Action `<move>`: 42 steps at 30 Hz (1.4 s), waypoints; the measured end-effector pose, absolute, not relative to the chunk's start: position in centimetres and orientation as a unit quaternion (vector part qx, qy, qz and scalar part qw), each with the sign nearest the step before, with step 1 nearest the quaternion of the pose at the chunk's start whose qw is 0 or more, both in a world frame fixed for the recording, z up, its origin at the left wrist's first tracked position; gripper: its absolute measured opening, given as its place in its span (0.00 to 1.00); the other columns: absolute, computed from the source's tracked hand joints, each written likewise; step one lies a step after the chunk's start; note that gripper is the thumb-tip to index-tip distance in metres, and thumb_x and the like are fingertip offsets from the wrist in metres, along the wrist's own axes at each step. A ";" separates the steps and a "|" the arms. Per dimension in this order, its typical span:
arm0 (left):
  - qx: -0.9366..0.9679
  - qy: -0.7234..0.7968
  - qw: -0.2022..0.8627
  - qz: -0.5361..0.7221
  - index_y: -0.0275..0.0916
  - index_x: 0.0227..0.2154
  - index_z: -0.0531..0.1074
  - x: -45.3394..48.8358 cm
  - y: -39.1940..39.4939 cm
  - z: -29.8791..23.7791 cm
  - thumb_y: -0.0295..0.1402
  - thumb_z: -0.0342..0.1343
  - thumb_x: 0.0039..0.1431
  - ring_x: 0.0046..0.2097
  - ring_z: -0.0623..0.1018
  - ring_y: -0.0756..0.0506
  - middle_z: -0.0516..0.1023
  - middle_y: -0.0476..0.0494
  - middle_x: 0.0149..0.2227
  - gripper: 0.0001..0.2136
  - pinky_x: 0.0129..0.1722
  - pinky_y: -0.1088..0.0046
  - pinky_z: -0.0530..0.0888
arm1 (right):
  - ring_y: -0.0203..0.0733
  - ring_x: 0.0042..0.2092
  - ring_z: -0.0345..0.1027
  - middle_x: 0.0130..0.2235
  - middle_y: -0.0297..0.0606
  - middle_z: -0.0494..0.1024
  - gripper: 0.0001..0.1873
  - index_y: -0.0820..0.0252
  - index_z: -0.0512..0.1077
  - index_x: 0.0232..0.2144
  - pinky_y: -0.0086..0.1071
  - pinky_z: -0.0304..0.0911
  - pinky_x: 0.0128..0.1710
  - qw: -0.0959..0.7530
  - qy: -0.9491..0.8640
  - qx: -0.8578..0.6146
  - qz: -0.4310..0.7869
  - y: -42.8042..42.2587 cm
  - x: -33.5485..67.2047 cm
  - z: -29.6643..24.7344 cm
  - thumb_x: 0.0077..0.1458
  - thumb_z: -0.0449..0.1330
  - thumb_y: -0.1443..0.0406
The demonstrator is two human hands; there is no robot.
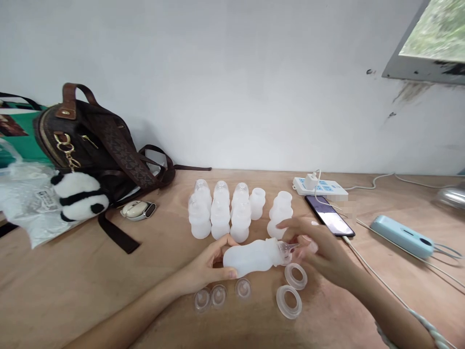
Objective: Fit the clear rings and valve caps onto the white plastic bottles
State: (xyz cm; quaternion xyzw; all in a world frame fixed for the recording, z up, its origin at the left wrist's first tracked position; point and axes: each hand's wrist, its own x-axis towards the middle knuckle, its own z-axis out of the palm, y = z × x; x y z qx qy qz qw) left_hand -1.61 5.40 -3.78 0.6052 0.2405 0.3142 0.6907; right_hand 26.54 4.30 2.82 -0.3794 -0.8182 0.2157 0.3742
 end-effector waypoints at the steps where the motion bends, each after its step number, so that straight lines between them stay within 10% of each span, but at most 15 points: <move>1: 0.602 0.240 0.693 0.316 0.39 0.41 0.65 -1.6 5.5 -3.8 0.50 0.69 0.52 0.37 0.66 0.49 0.68 0.52 0.36 0.26 0.37 0.75 0.61 | 0.40 0.29 0.72 0.28 0.33 0.79 0.10 0.54 0.72 0.42 0.32 0.67 0.30 0.412 -0.799 -0.397 0.187 4.6 27.3 3.3 0.64 0.53 0.59; 4: 0.593 0.239 0.700 0.317 0.38 0.41 0.66 -1.6 5.6 -3.7 0.50 0.70 0.51 0.38 0.67 0.49 0.69 0.51 0.37 0.26 0.37 0.75 0.63 | 0.40 0.27 0.71 0.24 0.33 0.76 0.10 0.55 0.70 0.33 0.31 0.64 0.26 0.459 -0.701 -0.539 0.085 6.1 30.2 4.3 0.63 0.54 0.57; 12: 0.582 0.245 0.710 0.311 0.38 0.40 0.67 -1.7 5.6 -3.4 0.50 0.69 0.51 0.38 0.69 0.49 0.70 0.51 0.37 0.25 0.39 0.74 0.68 | 0.40 0.20 0.65 0.20 0.33 0.74 0.17 0.54 0.74 0.23 0.31 0.53 0.20 0.143 -0.727 -0.661 0.118 10.4 35.6 1.4 0.46 0.67 0.49; 23: 0.575 0.259 0.712 0.309 0.39 0.40 0.66 -1.9 5.8 -3.8 0.52 0.69 0.51 0.39 0.73 0.47 0.73 0.49 0.38 0.26 0.39 0.71 0.70 | 0.43 0.30 0.72 0.30 0.34 0.75 0.15 0.54 0.72 0.44 0.34 0.66 0.31 0.456 -0.718 -0.513 0.114 7.7 33.5 3.7 0.62 0.56 0.54; 32: 0.583 0.261 0.708 0.300 0.39 0.40 0.65 -1.7 5.6 -3.2 0.53 0.68 0.51 0.38 0.71 0.48 0.71 0.50 0.36 0.26 0.37 0.74 0.66 | 0.45 0.36 0.74 0.37 0.40 0.81 0.11 0.57 0.69 0.46 0.35 0.67 0.32 0.288 -0.868 -0.351 0.199 4.4 26.8 2.0 0.61 0.55 0.62; 42: 0.609 0.251 0.690 0.300 0.40 0.40 0.64 -1.8 5.6 -3.8 0.49 0.69 0.53 0.36 0.65 0.50 0.67 0.52 0.36 0.24 0.35 0.76 0.60 | 0.49 0.44 0.77 0.46 0.39 0.83 0.25 0.50 0.74 0.50 0.38 0.72 0.40 0.288 -0.820 -0.425 0.253 3.7 25.1 0.1 0.49 0.70 0.58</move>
